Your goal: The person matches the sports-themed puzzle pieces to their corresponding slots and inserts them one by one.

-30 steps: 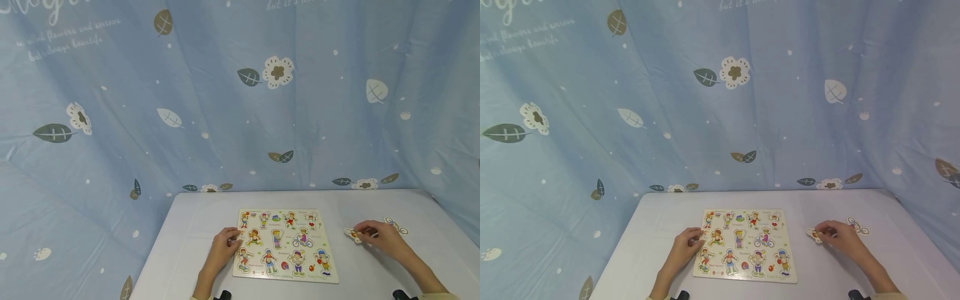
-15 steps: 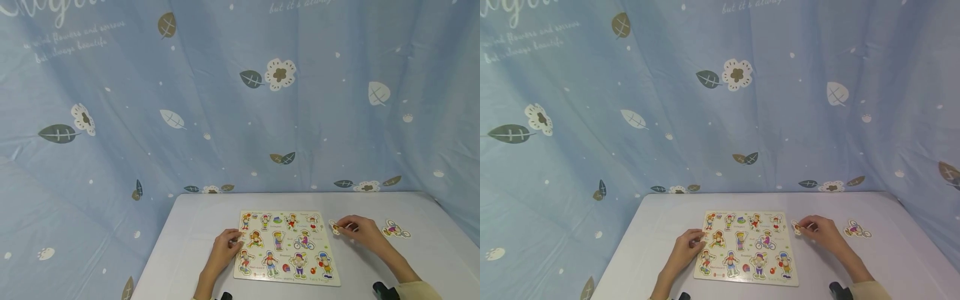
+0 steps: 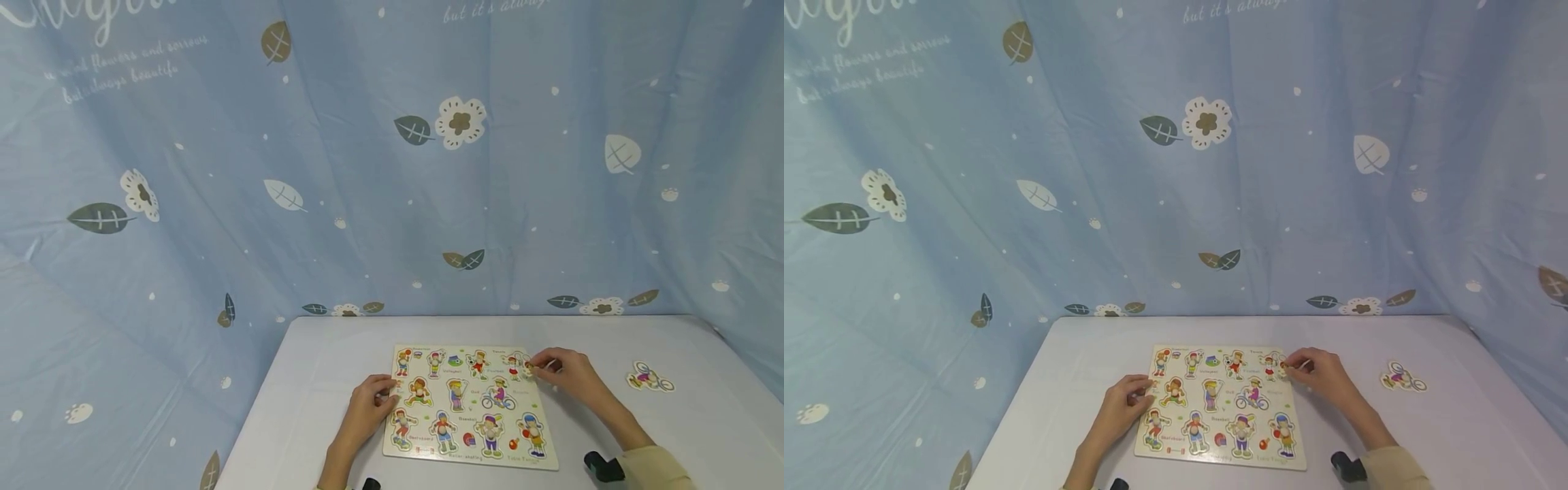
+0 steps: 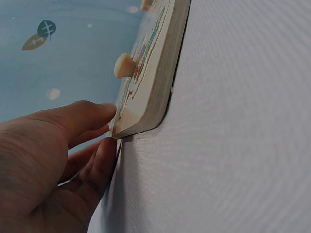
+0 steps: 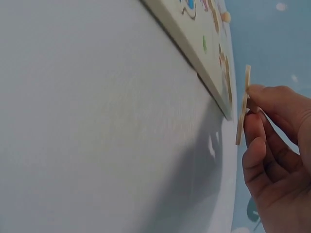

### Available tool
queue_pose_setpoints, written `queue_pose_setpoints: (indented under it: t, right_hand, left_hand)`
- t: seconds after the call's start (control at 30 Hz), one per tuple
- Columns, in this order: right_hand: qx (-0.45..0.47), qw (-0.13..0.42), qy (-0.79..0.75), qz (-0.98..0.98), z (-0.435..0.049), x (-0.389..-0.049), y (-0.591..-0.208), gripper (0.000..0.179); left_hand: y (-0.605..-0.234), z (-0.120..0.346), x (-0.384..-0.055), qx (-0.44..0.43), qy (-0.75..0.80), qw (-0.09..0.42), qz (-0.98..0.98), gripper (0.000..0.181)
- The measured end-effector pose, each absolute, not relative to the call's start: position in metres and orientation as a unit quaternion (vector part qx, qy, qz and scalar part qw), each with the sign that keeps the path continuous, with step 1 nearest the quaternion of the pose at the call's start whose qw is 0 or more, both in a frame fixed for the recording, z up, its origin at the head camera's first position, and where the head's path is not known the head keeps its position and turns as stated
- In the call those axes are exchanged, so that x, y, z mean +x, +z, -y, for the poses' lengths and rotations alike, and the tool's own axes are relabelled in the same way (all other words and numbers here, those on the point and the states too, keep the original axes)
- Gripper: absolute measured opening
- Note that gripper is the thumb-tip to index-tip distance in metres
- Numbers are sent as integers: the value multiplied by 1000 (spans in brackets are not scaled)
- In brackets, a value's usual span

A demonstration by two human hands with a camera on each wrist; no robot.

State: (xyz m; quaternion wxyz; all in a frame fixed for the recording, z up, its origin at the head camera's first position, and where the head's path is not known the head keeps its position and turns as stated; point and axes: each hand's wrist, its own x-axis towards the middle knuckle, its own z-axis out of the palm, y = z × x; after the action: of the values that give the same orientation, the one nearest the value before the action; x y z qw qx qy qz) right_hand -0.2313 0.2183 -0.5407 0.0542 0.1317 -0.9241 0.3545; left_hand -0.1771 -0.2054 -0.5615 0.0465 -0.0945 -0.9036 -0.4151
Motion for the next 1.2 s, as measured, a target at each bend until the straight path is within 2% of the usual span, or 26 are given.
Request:
queue_pose_setpoints:
  t: [0.43, 0.97, 1.2]
  right_hand:
    - [105, 37, 378, 919, -193, -246, -548, 8]
    - [78, 60, 363, 927, -179, -246, -554, 11]
    - [63, 52, 362, 928, -176, -246, -555, 12]
  left_hand:
    - [-564, 205, -177, -94, -417, 47, 903, 30]
    - [-564, 206, -178, -95, -423, 44, 900, 29]
    - [-563, 206, -177, -96, -425, 45, 899, 30]
